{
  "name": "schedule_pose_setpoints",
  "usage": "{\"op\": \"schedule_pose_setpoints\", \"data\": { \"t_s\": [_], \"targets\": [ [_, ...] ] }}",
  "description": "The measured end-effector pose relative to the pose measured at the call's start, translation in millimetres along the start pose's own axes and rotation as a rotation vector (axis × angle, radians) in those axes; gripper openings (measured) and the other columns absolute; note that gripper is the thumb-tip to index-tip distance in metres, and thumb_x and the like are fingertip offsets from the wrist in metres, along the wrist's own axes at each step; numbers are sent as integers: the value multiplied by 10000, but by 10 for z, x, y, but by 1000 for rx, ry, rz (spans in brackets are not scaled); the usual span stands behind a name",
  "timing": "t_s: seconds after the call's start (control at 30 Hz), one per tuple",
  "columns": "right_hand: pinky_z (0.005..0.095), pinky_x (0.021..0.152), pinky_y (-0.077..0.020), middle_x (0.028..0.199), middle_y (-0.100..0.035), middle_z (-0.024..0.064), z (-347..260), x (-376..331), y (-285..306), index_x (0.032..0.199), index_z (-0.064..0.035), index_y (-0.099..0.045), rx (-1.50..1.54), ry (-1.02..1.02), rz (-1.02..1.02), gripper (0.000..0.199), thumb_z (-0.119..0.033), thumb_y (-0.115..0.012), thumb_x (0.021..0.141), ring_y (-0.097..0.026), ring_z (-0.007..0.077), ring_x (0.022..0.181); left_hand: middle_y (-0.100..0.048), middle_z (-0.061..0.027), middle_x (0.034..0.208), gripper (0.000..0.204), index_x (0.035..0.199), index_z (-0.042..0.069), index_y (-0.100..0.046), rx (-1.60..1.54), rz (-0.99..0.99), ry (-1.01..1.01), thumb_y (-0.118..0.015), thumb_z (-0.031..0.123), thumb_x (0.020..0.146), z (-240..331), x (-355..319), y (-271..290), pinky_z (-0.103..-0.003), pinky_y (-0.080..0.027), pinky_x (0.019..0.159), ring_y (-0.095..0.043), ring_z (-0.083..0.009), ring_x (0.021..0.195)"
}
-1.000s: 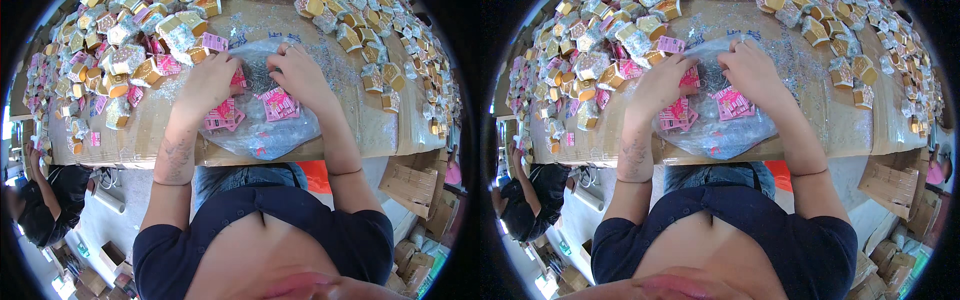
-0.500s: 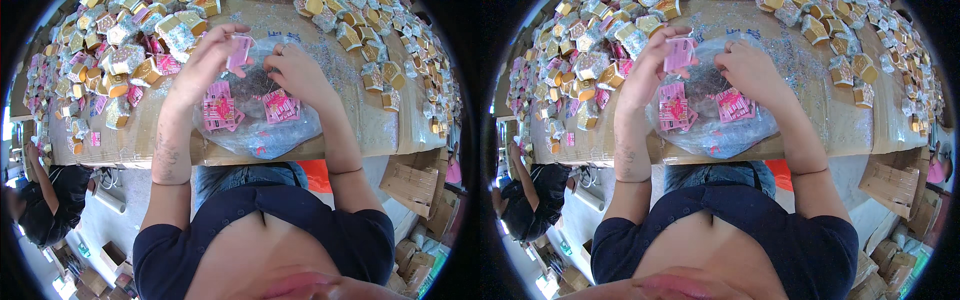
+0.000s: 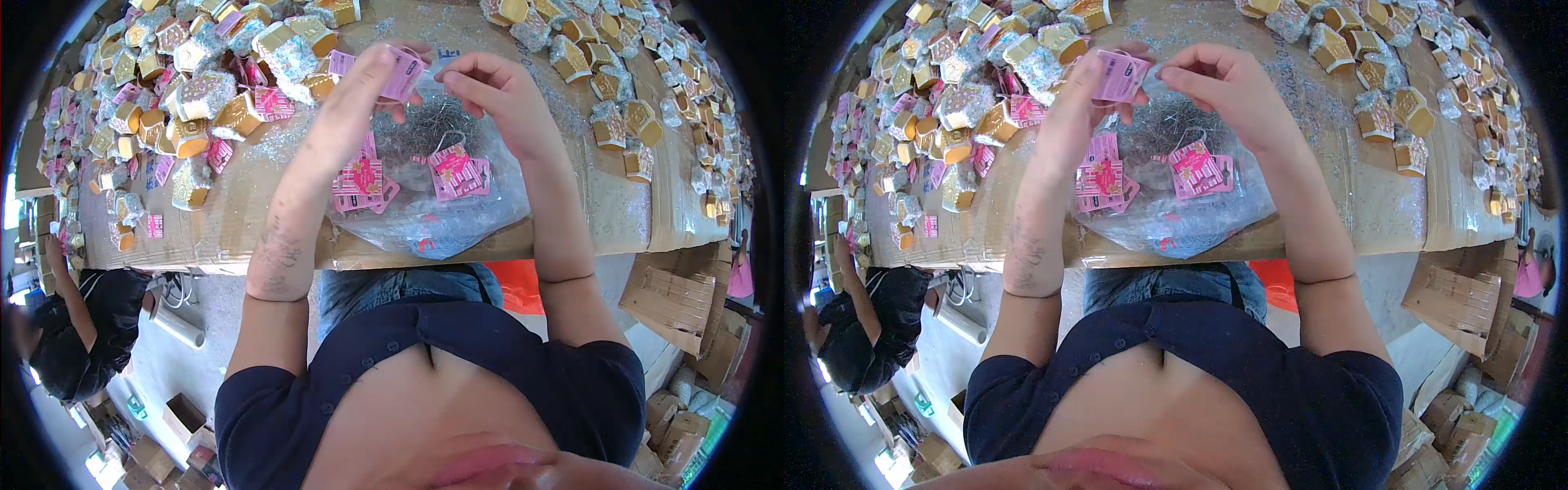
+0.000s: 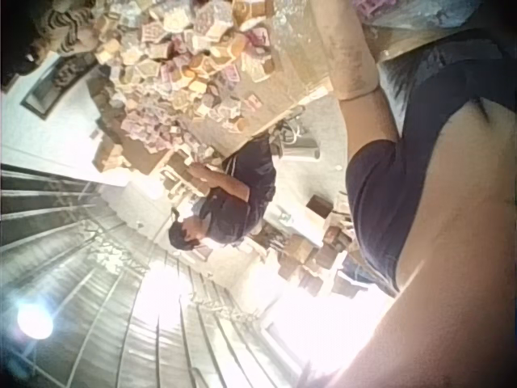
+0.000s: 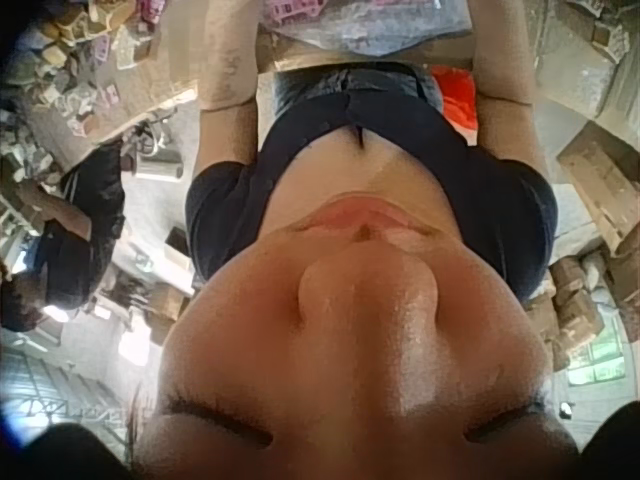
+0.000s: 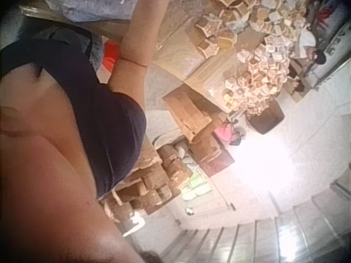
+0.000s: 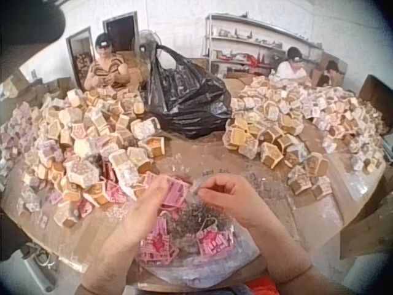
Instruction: Attaching labels to foam cubes using plastic fasteners and organizing them on a workbench.
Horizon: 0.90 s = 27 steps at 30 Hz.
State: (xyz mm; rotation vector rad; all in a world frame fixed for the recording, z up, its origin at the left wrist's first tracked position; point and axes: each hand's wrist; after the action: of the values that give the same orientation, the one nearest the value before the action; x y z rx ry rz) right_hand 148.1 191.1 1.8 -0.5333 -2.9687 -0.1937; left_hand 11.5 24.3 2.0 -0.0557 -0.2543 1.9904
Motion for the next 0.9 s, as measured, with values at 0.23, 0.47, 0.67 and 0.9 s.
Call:
{"op": "schedule_pose_setpoints", "data": {
  "t_s": [0.23,0.47,0.67,0.9],
  "targets": [
    [191,526,-400,806,-634,1,1,-29,-66,1003,-34,-661,614,-246,-47,142,-144,-661,913,-555,65,668,-430,-177,1334,429,1328,40,-482,604,-39,-545,-364,334,1039,-64,-26,-160,-380,-363,1042,-405,-309,1272],
    [196,486,-358,837,-628,8,41,-56,-36,989,-33,-655,854,-397,-170,115,-127,-628,928,-543,73,730,-392,-224,1350,466,1360,45,-450,759,17,-552,-408,366,1025,-115,-3,-127,-404,-367,1053,-409,-378,1277],
    [207,457,-283,790,-586,1,28,-58,-42,978,-33,-654,937,-391,-233,151,-173,-622,930,-484,77,672,-418,-226,1385,528,1352,39,-461,799,49,-527,-548,381,960,-122,-17,-141,-424,-400,1030,-471,-394,1233],
    [203,458,-283,804,-596,-5,-25,-96,-100,938,-42,-639,953,-450,-220,122,-161,-629,919,-478,56,656,-658,-135,1100,430,1108,38,-643,878,166,-709,-797,160,726,-32,-36,-138,-396,-473,911,-607,-332,1030]
  ]
}}
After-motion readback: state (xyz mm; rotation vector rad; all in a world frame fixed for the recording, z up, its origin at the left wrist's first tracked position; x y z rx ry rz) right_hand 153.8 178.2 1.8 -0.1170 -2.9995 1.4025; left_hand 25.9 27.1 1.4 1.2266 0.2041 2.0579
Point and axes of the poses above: each hand's wrist, its own x-axis towards the middle knuckle, its own y-axis out of the back of the hand, z = x × y
